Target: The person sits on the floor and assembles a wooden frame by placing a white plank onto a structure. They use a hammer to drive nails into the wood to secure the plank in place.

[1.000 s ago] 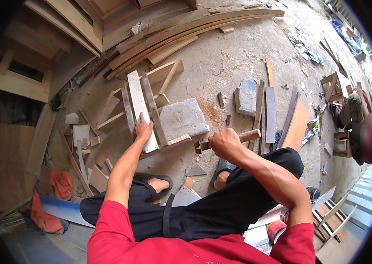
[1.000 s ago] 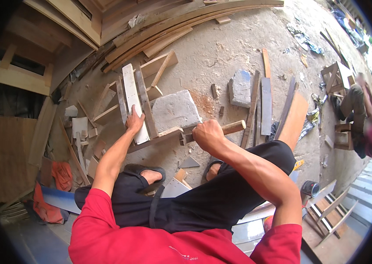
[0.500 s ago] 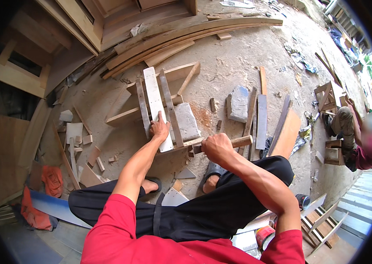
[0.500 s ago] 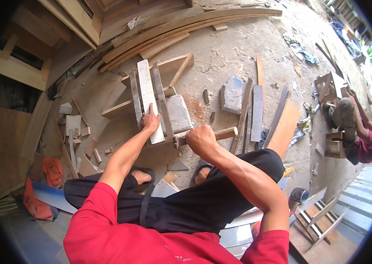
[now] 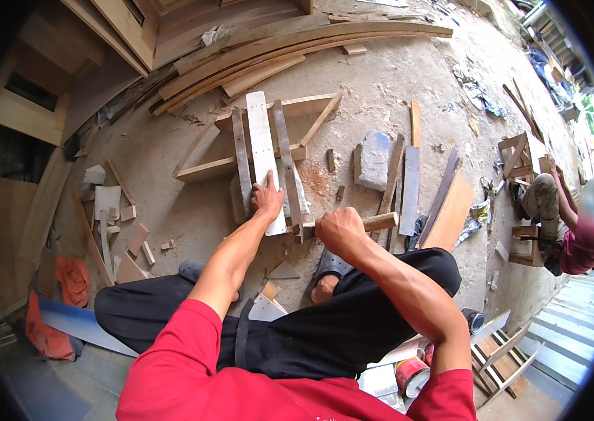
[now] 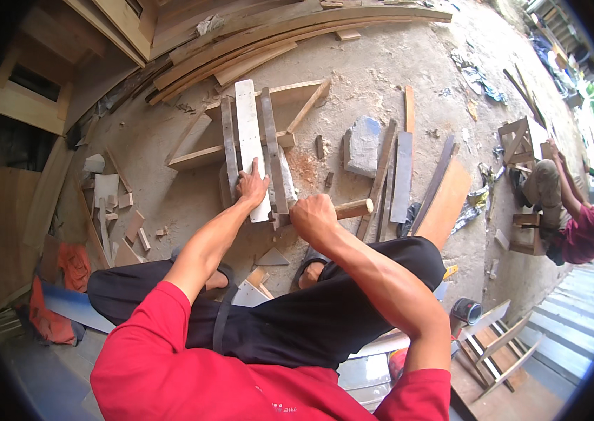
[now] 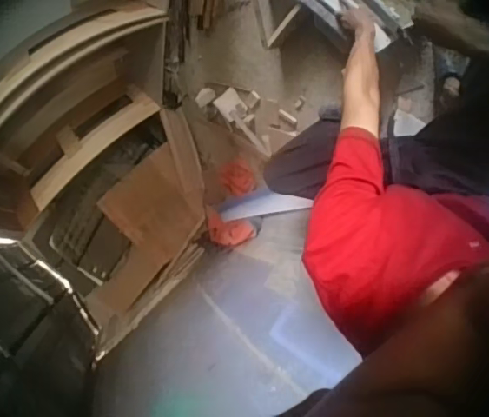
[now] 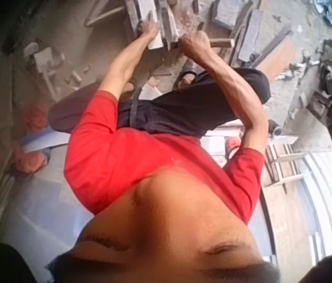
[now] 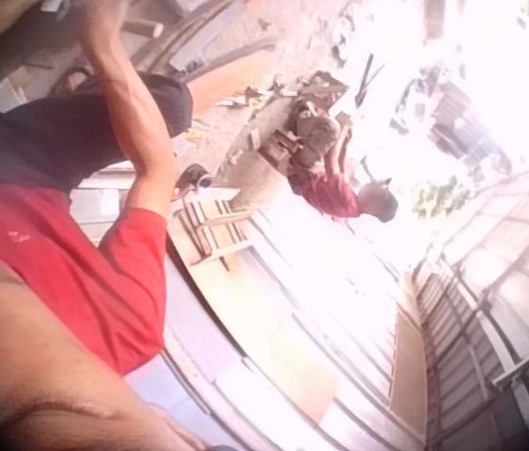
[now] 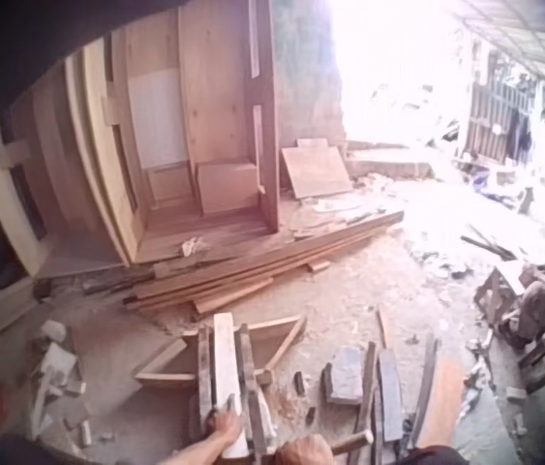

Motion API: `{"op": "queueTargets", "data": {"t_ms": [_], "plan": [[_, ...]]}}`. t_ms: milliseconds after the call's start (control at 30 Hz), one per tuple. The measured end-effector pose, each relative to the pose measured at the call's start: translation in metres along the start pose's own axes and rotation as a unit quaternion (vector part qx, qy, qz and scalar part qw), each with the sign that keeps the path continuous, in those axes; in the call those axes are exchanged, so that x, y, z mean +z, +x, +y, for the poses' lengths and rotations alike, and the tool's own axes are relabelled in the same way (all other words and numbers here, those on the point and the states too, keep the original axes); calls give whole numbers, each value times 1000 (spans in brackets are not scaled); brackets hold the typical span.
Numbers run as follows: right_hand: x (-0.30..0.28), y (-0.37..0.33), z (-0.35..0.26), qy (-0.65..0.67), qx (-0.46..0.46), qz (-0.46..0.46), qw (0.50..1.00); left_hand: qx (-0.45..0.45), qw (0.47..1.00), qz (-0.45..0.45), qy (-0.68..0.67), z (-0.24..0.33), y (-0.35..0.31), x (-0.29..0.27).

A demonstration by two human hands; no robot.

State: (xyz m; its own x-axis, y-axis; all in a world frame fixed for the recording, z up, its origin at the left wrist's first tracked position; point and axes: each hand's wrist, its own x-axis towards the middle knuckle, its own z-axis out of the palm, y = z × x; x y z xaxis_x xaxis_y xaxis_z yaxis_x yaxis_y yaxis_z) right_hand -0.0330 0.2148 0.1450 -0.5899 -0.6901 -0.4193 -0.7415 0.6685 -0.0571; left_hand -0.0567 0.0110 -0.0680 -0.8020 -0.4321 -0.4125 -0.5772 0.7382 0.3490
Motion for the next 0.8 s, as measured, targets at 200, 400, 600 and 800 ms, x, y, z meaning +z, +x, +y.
{"op": "queueTargets", "data": {"t_ms": [200,400,600,800], "plan": [[-28,10,1,-12,14,-24,1000,9,999,-22,30,-4,1,-14],[-41,41,5,19,115,-15,993,76,994,-44,69,-11,-29,-26],[-16,59,11,101,211,-7,972,200,962,186,26,-66,-44,-10],[33,46,14,203,320,-43,924,70,967,194,-151,-127,-45,-16]]}}
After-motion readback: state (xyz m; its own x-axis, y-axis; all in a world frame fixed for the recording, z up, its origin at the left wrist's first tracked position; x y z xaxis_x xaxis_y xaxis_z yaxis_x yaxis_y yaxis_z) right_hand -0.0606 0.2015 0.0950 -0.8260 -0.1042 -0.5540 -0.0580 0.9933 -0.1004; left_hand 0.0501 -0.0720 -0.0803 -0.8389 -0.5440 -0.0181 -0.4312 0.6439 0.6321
